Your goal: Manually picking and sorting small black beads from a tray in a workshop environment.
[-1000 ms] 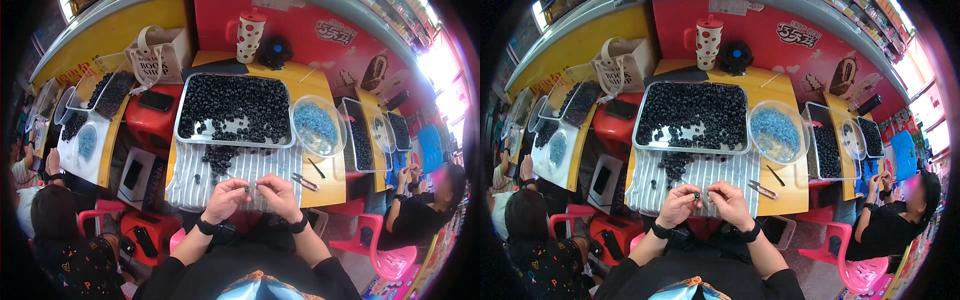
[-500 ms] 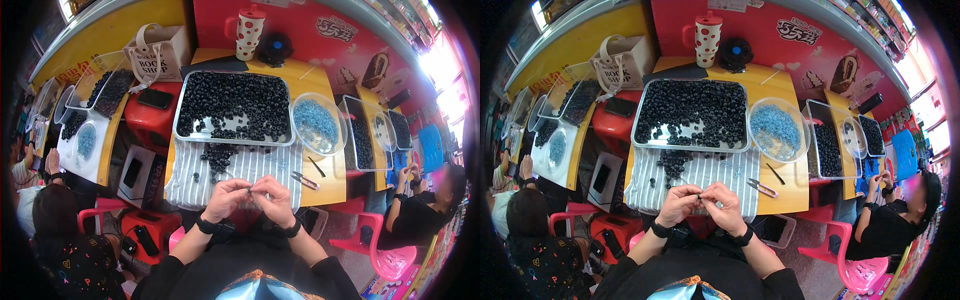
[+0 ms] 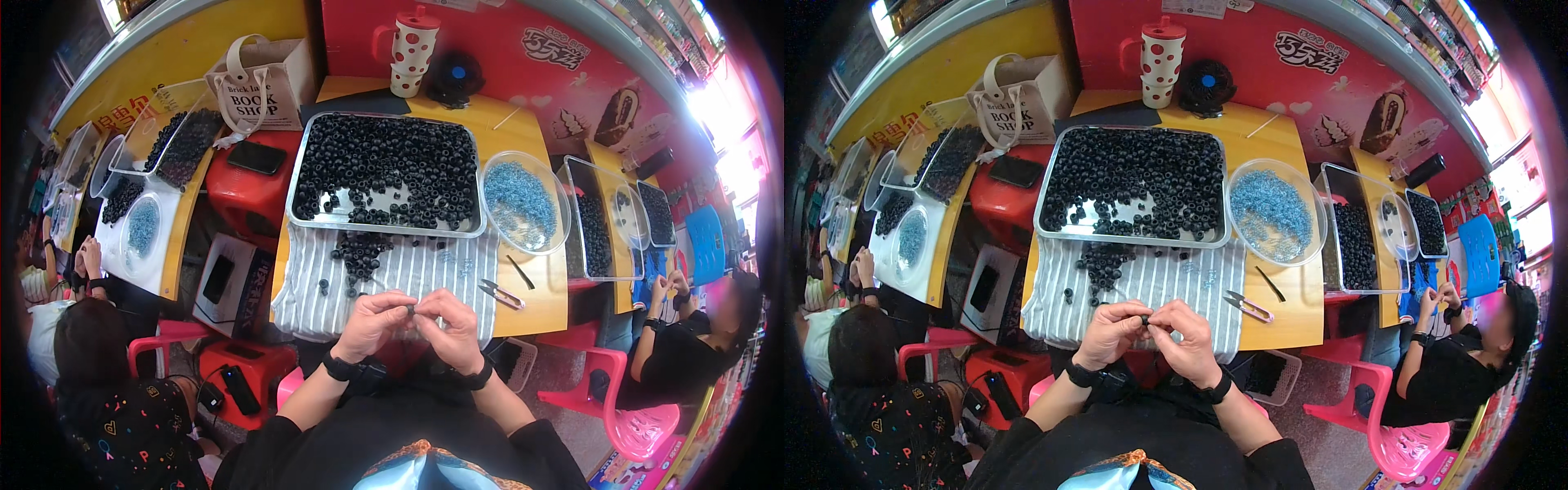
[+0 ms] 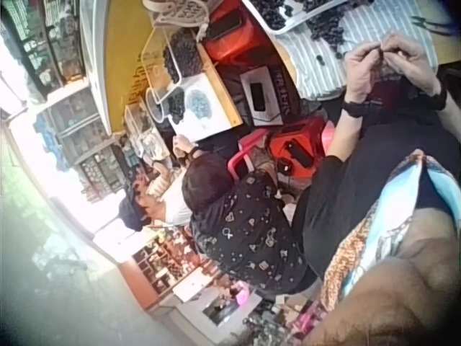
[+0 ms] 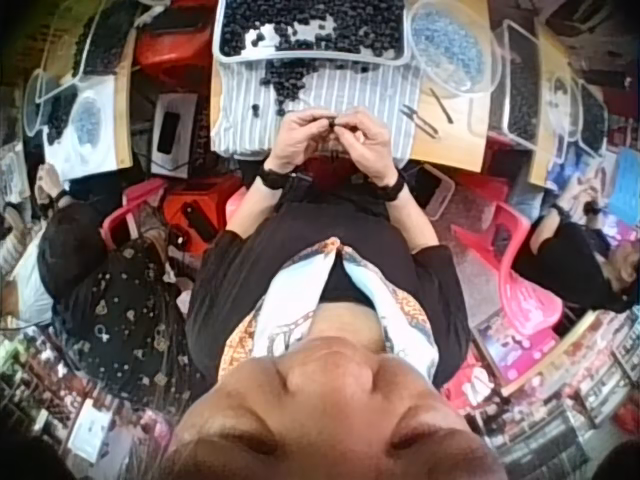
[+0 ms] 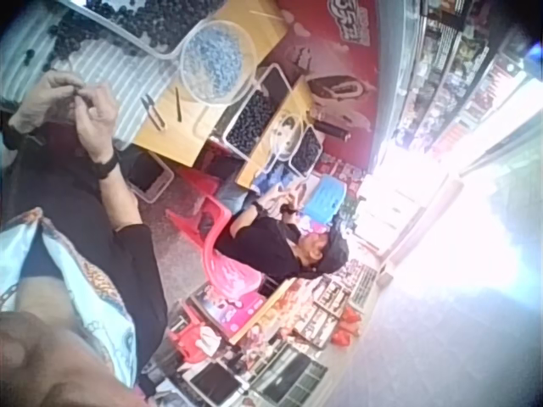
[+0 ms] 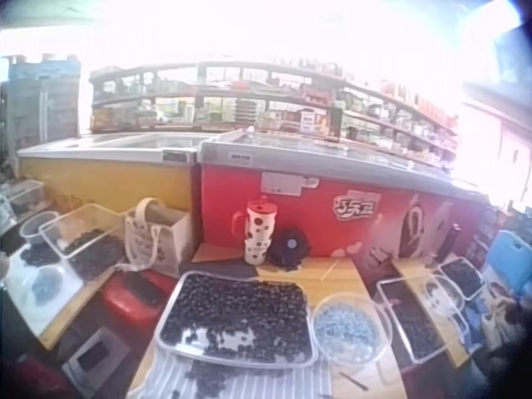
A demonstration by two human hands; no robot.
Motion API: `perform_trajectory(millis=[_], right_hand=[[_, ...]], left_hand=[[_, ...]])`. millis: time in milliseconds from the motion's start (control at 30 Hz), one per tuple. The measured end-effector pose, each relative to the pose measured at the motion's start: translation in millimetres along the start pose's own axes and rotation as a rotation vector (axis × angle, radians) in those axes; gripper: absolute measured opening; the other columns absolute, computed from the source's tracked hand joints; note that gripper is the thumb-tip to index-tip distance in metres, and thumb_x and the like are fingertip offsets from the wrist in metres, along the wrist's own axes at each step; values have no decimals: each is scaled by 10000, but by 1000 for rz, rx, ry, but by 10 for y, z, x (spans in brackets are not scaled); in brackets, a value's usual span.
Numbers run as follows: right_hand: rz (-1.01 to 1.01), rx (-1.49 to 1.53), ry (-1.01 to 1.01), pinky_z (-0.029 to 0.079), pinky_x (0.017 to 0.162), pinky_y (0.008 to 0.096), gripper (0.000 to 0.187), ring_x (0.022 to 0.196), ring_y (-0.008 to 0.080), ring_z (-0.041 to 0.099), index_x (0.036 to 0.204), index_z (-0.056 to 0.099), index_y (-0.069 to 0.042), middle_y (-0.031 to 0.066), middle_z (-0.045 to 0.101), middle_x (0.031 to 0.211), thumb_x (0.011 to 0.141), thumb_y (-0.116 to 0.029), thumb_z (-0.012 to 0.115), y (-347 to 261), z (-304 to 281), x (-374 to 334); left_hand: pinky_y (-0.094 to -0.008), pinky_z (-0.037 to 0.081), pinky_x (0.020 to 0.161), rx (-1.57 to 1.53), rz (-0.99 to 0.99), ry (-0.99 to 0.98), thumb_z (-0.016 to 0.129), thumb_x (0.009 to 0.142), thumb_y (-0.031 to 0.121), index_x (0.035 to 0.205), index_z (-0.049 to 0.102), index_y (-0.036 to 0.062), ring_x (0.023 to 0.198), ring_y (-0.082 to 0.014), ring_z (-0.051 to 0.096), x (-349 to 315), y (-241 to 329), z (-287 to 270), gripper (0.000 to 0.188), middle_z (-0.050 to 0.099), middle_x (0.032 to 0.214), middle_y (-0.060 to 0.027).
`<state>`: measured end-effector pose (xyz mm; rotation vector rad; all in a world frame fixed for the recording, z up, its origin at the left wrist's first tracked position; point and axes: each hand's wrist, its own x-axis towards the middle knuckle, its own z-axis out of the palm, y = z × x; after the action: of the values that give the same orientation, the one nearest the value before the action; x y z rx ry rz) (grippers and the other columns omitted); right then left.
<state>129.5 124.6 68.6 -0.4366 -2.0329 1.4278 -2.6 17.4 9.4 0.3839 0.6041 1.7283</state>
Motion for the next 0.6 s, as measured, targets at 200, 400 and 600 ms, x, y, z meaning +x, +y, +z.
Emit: perform_trajectory(millis=[200, 400, 600], right_hand=[[-15, -55, -20, 489, 581, 249, 99, 680, 155, 623, 840, 622, 31, 94, 605, 819, 767, 97, 630, -13, -4, 11], [38, -9, -74, 485, 578, 260, 109, 656, 160, 615, 855, 615, 29, 94, 597, 797, 768, 87, 646, -27, -50, 57], [-61, -79, -183, 472, 580, 303, 151, 668, 218, 609, 878, 614, 18, 109, 585, 779, 749, 82, 660, -30, -152, 133]], left_hand=[[-279, 528, 796, -3, -12, 14, 587, 919, 18, 1110, 643, -42, 910, -153, 626, -8, 6, 12, 208, 604, 1026, -66], [-279, 520, 780, 22, 13, 2, 586, 920, 18, 1096, 653, -39, 891, -146, 613, 14, 2, 16, 197, 602, 1028, -65], [-262, 513, 733, -22, -51, -36, 594, 918, 33, 1079, 658, -34, 873, -157, 615, 22, 33, 7, 186, 613, 1021, -89]])
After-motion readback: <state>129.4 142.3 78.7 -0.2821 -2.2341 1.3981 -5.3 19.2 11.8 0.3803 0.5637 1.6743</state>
